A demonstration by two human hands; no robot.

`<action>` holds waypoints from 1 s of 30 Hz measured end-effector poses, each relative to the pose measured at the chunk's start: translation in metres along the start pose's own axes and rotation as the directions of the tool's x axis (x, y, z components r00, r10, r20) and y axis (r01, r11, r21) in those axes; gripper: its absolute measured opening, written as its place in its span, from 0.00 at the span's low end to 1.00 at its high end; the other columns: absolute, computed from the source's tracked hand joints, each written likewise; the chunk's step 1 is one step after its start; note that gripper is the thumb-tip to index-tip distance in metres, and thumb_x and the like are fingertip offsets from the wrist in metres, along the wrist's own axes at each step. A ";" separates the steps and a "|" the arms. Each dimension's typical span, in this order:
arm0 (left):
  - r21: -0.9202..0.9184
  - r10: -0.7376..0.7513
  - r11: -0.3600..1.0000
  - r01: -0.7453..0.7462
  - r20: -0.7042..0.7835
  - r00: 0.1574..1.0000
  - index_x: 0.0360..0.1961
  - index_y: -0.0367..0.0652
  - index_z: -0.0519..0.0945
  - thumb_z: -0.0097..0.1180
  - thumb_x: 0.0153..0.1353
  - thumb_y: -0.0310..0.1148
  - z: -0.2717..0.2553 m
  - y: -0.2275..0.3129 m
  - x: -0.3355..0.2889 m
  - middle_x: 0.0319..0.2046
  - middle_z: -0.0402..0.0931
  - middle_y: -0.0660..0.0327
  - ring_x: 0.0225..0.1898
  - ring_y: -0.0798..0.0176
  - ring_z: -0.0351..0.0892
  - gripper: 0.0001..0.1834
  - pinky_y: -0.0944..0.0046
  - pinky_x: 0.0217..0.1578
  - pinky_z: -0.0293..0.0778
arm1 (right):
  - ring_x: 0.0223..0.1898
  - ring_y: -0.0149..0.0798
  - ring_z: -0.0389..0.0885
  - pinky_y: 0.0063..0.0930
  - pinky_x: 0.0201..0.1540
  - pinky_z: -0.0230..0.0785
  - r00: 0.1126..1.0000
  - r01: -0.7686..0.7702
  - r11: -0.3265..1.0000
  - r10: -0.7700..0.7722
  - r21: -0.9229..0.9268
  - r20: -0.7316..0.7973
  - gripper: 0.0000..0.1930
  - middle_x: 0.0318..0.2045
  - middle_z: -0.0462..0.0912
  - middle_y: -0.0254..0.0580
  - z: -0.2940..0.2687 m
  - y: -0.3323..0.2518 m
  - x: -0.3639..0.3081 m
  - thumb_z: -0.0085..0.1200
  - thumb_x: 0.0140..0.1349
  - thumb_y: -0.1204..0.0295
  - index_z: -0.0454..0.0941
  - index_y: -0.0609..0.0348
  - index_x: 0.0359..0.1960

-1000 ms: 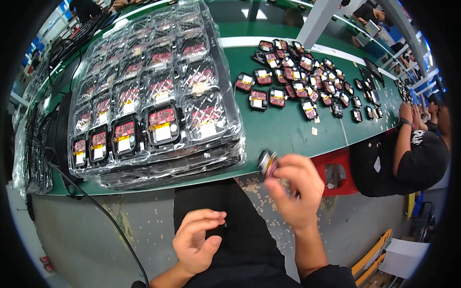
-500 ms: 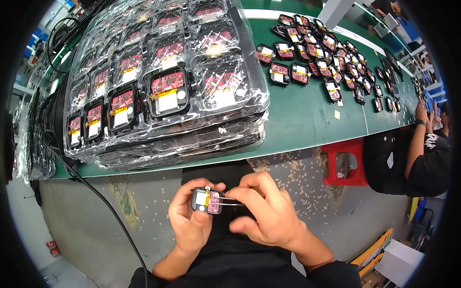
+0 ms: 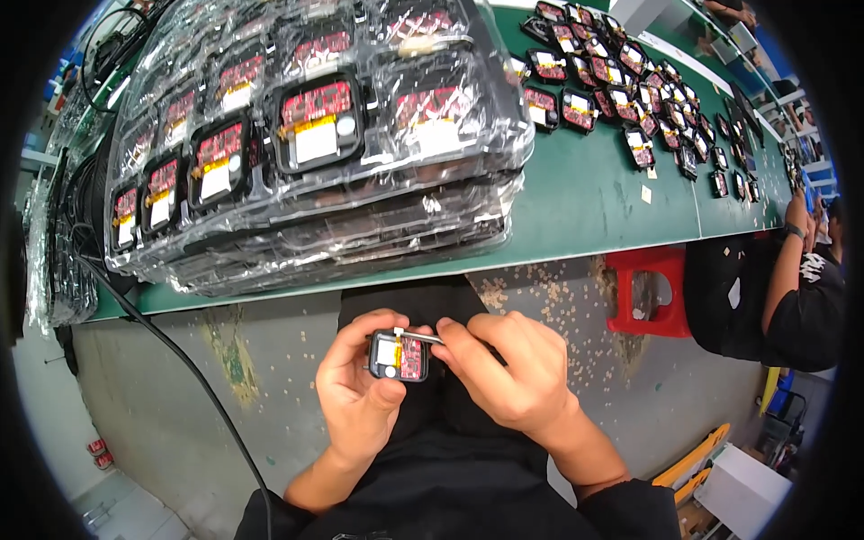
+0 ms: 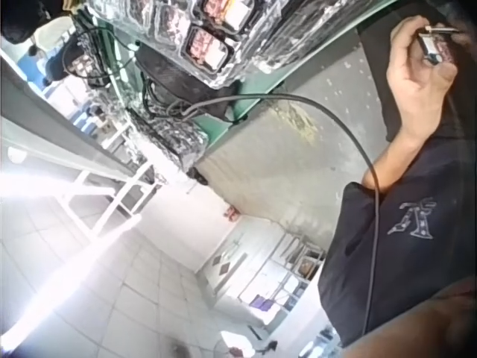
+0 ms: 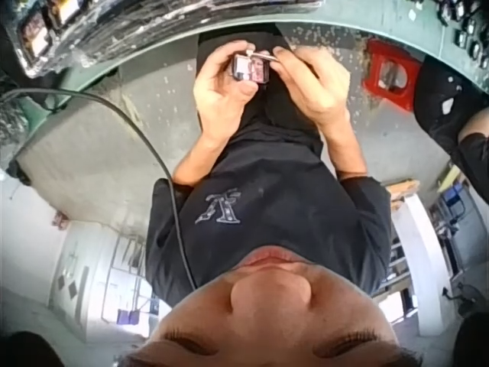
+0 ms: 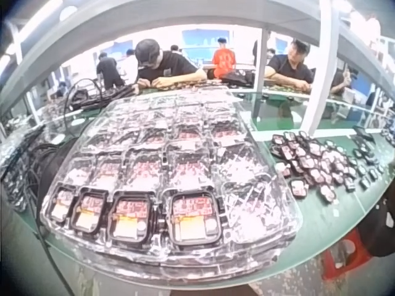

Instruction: Assembling small electronic devices by using tweezers to place internal components into housings on a production line.

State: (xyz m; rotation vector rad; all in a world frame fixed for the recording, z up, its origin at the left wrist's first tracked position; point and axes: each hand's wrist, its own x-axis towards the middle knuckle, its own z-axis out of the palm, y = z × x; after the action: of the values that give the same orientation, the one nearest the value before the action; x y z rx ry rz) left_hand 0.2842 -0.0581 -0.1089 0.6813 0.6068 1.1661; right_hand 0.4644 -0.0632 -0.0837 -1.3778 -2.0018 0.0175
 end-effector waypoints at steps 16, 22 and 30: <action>0.127 0.038 0.991 -0.042 0.030 0.999 0.62 0.26 0.72 0.73 0.57 0.28 -0.008 0.001 0.000 0.59 0.67 0.52 0.59 0.51 0.77 0.34 0.56 0.59 0.77 | 0.19 0.35 0.76 0.28 0.19 0.67 0.985 -0.151 0.978 0.137 0.142 0.104 0.09 0.28 0.77 0.36 0.000 -0.005 0.003 0.71 0.51 0.74 0.85 0.58 0.34; 0.078 0.027 0.997 -0.024 -0.032 0.999 0.62 0.24 0.72 0.72 0.57 0.27 -0.006 0.000 -0.001 0.59 0.68 0.52 0.59 0.49 0.78 0.34 0.57 0.58 0.78 | 0.18 0.35 0.76 0.30 0.18 0.68 0.994 -0.104 0.993 0.102 0.059 0.041 0.10 0.27 0.77 0.35 0.009 -0.008 -0.001 0.71 0.49 0.74 0.84 0.57 0.34; 0.156 0.045 0.987 -0.036 -0.055 0.997 0.62 0.25 0.73 0.73 0.56 0.25 -0.004 0.002 -0.002 0.59 0.69 0.51 0.58 0.51 0.78 0.34 0.58 0.56 0.79 | 0.20 0.38 0.77 0.31 0.21 0.70 0.979 -0.148 0.981 0.127 0.125 0.157 0.10 0.28 0.78 0.39 -0.003 -0.001 0.006 0.70 0.50 0.76 0.83 0.61 0.33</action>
State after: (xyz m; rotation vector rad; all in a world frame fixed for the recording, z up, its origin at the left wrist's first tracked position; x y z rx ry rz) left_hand 0.2791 -0.0593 -0.1101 0.7971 0.7416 1.1882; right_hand 0.4640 -0.0601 -0.0778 -1.4601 -1.9802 0.3230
